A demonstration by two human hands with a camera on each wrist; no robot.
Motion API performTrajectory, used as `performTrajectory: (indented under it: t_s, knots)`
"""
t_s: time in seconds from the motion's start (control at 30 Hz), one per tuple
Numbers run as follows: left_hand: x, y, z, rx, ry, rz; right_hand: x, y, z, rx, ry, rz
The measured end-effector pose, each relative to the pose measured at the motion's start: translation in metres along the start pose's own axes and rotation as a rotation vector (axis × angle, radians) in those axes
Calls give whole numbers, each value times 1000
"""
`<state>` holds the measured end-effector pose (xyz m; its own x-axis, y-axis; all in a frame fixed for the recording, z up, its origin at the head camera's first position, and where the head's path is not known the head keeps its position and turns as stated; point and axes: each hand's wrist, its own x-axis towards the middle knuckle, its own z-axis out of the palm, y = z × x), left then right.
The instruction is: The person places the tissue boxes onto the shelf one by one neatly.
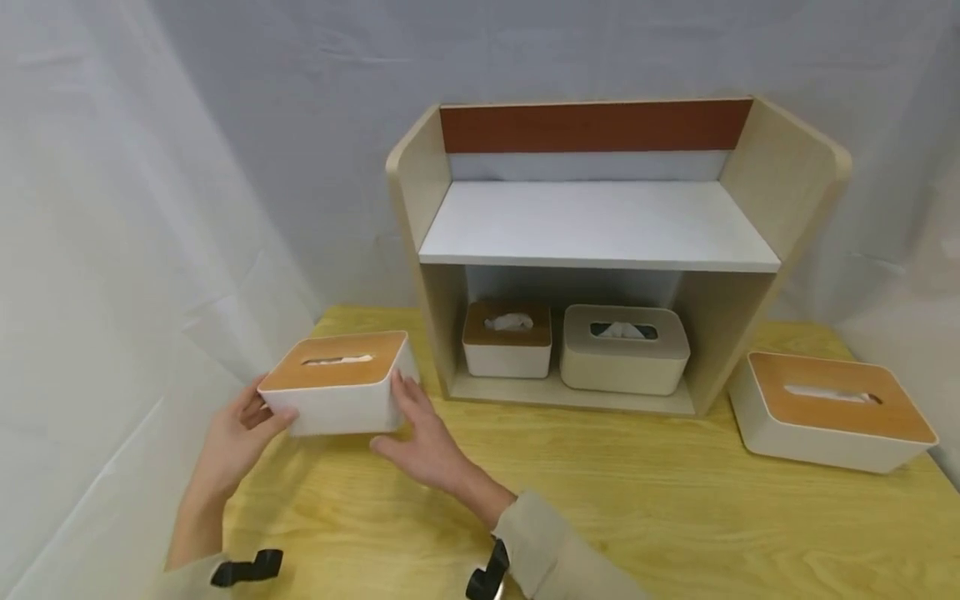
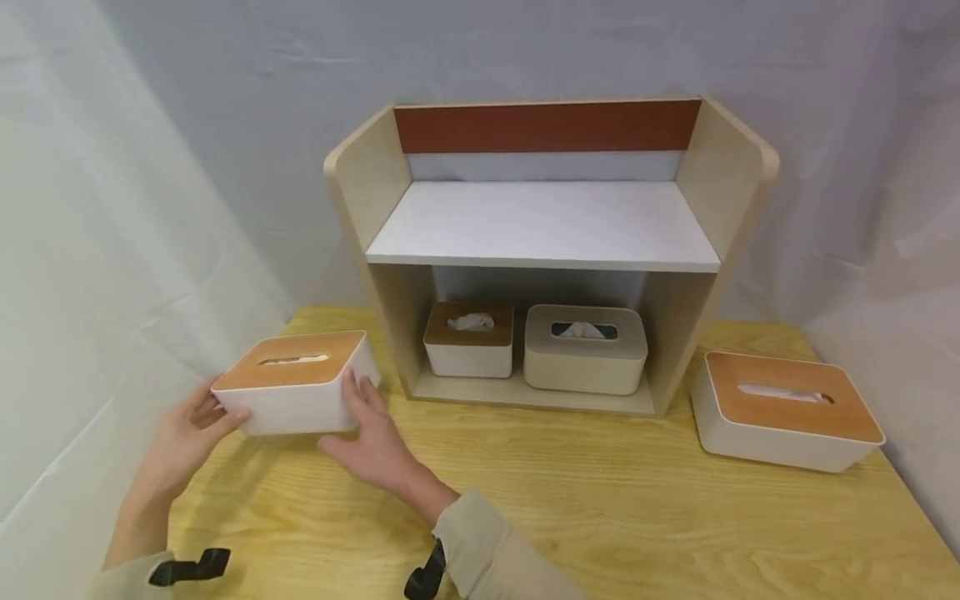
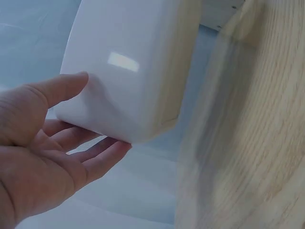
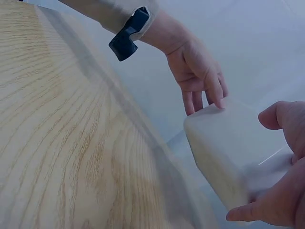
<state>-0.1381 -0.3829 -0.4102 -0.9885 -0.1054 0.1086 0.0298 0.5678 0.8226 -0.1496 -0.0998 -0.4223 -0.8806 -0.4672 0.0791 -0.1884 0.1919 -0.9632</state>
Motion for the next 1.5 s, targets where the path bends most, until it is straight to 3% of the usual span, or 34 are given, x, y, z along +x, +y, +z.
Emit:
performTrajectory:
  t_s: [0.37, 0.57, 0.8, 1.0, 1.17, 1.5]
  knots:
    - [-13, 25, 3, -107, 197, 96, -11, -16, -4, -46, 38, -106]
    - [-20, 44, 3, -329, 236, 220, -20, -32, -11, -59, 69, -167]
    - [-27, 68, 1, -513, 159, 419, -32, -53, -19, -65, 99, -236]
    - [-30, 90, -1, -536, 126, 570, -44, -72, -32, -41, 115, -307]
    - [-25, 113, -2, -546, 121, 693, -48, -88, -48, -34, 154, -416]
    - [-26, 162, 2, -563, 114, 789, -56, -113, -81, -53, 275, -599]
